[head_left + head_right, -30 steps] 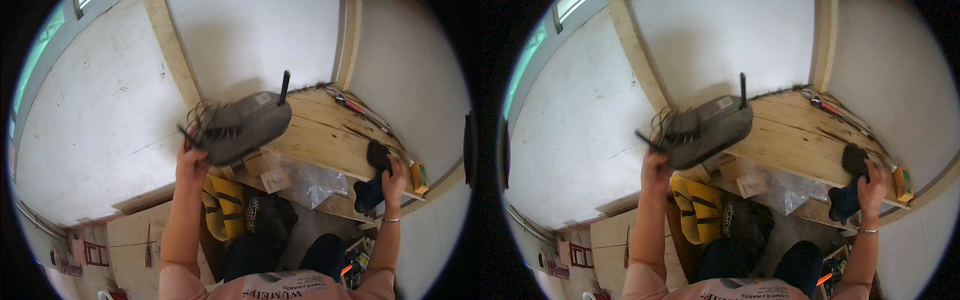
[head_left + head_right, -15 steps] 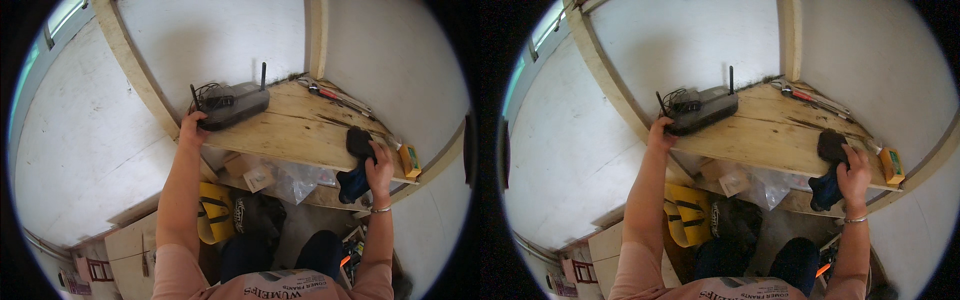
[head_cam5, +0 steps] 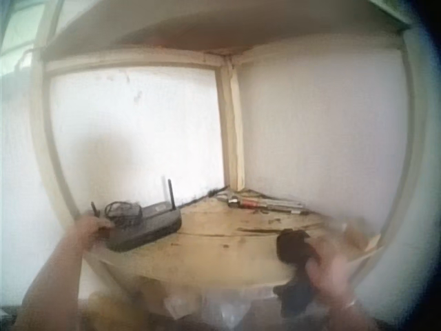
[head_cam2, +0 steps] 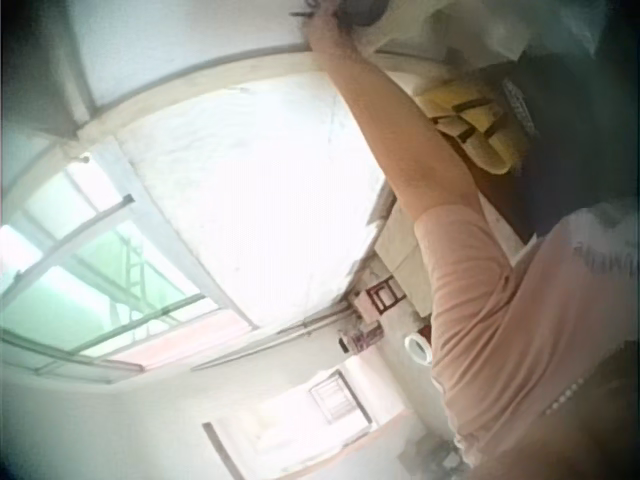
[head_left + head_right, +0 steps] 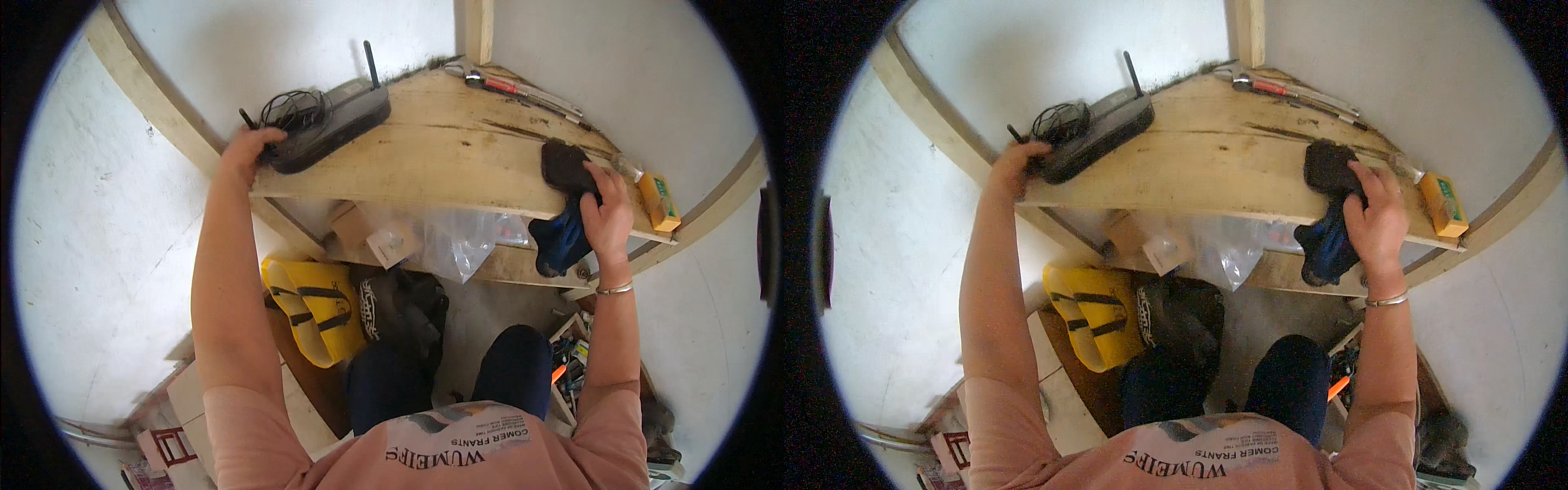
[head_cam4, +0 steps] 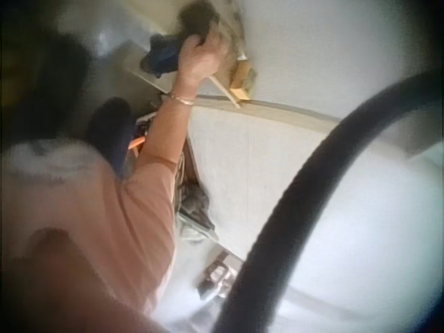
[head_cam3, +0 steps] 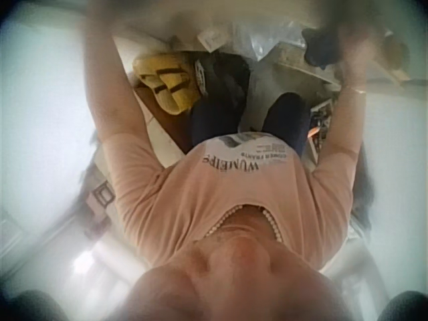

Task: The person wipes dust from wooden shelves using a black cloth and rearranges items including a white case, a silver tool, and small containers. They then move to a lower corner shelf to continue wiping the surface and organizing various tools and parts.

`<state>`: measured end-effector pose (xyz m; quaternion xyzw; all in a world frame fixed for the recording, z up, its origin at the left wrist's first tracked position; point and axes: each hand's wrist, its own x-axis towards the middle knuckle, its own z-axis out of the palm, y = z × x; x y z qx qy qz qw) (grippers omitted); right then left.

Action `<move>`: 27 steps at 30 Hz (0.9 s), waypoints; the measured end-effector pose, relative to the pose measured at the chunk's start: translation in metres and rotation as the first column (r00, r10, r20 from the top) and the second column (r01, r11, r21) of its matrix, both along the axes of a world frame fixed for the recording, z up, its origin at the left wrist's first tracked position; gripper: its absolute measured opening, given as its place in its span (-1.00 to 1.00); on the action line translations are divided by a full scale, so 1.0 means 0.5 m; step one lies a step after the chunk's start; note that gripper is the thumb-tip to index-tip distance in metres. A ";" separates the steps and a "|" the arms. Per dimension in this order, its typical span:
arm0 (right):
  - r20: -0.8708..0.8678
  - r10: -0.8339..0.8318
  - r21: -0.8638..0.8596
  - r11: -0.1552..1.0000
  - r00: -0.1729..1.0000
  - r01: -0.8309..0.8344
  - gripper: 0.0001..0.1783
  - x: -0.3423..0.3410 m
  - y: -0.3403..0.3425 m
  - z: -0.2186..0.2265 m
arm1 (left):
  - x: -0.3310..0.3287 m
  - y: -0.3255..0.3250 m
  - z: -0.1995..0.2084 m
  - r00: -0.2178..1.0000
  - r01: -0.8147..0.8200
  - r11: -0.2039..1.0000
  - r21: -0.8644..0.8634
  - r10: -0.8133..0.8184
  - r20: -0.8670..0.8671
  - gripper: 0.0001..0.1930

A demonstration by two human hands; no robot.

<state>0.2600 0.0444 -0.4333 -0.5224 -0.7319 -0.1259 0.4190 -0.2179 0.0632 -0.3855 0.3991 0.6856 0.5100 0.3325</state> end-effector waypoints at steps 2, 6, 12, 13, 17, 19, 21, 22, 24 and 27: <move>0.003 -0.011 0.005 1.000 1.000 0.011 -0.60 -0.001 0.005 -0.003 | 0.003 -0.014 0.010 0.990 0.020 0.996 0.082 -0.031 0.141 -0.54; 0.027 -0.014 0.034 0.999 1.000 0.013 -0.60 -0.002 0.008 -0.010 | 0.043 -0.063 -0.004 0.796 -0.283 0.834 0.473 0.480 -0.370 -0.67; 0.022 -0.065 0.005 0.998 0.998 0.064 -0.58 0.016 0.010 -0.017 | 0.336 -0.193 -0.239 0.910 0.286 0.937 0.202 -0.200 -0.363 -0.65; 0.023 -0.063 0.018 0.998 0.998 0.063 -0.58 0.016 0.010 -0.015 | 0.375 -0.179 -0.285 0.960 0.221 0.956 0.192 -0.178 -0.216 -0.56; 0.012 0.016 0.011 1.000 1.000 -0.016 -0.59 -0.004 0.011 -0.010 | 0.440 -0.038 -0.467 0.984 -0.151 0.911 0.384 0.100 0.150 -0.56; 0.012 0.029 0.006 1.000 0.999 -0.029 -0.58 -0.006 0.009 -0.010 | 0.482 -0.014 -0.472 0.940 -0.121 0.951 0.286 0.018 0.340 -0.63; 0.044 0.024 0.019 1.000 0.999 -0.024 -0.58 0.006 0.013 -0.013 | 0.543 -0.027 -0.434 0.945 0.159 0.986 0.044 -0.165 0.283 -0.69; 0.056 0.024 0.025 0.999 0.998 -0.025 -0.58 0.010 0.013 -0.012 | 0.574 -0.048 -0.423 0.951 0.292 0.953 -0.082 -0.279 0.135 -0.71; 0.051 0.035 0.021 0.999 0.998 -0.036 -0.58 0.004 0.014 -0.011 | 0.615 -0.097 -0.467 0.832 0.486 0.874 0.003 -0.462 -0.308 -0.74; 0.049 -0.001 0.024 1.000 0.999 0.000 -0.58 0.010 0.010 -0.011 | 0.620 -0.152 -0.479 0.770 0.541 0.841 0.036 -0.477 -0.423 -0.76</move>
